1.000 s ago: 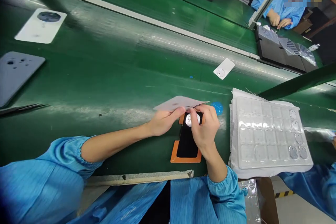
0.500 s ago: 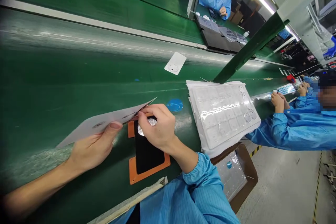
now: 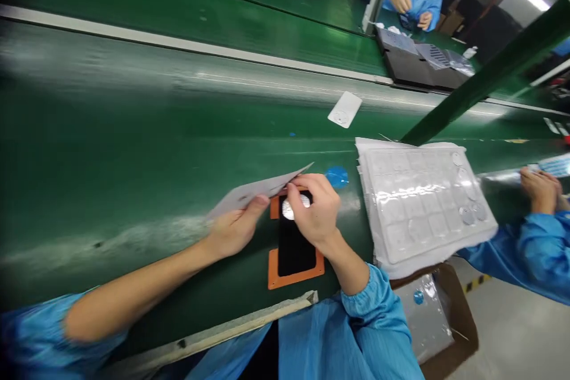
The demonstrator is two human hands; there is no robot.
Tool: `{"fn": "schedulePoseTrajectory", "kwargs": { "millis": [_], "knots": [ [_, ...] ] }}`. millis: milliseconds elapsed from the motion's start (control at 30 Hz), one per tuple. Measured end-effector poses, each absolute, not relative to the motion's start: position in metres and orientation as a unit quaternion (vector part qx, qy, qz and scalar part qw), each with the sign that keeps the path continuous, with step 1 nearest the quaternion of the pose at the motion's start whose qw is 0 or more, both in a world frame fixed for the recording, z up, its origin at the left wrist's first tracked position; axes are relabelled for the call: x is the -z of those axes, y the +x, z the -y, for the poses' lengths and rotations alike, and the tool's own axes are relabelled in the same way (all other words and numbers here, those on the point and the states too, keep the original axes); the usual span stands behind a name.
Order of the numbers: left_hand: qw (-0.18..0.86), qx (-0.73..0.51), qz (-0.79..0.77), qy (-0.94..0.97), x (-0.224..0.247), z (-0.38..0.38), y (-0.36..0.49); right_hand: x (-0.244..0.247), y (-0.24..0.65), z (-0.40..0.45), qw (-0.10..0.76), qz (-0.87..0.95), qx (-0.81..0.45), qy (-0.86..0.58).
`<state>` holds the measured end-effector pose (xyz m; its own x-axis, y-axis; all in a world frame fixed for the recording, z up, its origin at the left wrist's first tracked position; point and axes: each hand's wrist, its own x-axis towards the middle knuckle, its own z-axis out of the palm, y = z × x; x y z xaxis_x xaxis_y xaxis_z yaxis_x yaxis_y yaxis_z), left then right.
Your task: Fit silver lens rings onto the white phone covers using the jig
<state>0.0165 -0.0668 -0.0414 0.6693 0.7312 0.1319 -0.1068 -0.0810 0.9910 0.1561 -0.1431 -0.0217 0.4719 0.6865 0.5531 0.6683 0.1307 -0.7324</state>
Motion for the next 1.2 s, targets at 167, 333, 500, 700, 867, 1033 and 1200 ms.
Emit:
{"fn": "schedulePoseTrajectory", "kwargs": {
  "millis": [167, 333, 500, 700, 867, 1033, 1200],
  "knots": [
    [0.601, -0.325, -0.229, 0.694, 0.045, 0.067, 0.016, 0.021, 0.156, 0.143, 0.54, 0.514, -0.014, -0.666],
    [0.595, -0.336, -0.205, 0.701, 0.048, 0.068, 0.015, 0.022, 0.157, 0.145, 0.538, 0.519, -0.015, -0.664],
    [0.595, -0.333, -0.199, 0.704, 0.049, 0.067, 0.015, 0.022, 0.157, 0.145, 0.544, 0.522, -0.01, -0.657],
    [0.589, -0.34, -0.184, 0.71, 0.046, 0.068, 0.016, 0.023, 0.156, 0.144, 0.542, 0.52, -0.005, -0.66],
    [0.527, -0.342, -0.134, 0.766, 0.056, 0.069, 0.018, 0.027, 0.157, 0.143, 0.511, 0.53, 0.005, -0.677],
    [0.477, -0.316, -0.098, 0.814, 0.066, 0.07, 0.019, 0.033, 0.158, 0.146, 0.471, 0.542, 0.02, -0.696],
    [0.507, -0.301, -0.11, 0.8, 0.058, 0.074, 0.019, 0.034, 0.159, 0.146, 0.454, 0.538, 0.049, -0.708]
  ]
}}
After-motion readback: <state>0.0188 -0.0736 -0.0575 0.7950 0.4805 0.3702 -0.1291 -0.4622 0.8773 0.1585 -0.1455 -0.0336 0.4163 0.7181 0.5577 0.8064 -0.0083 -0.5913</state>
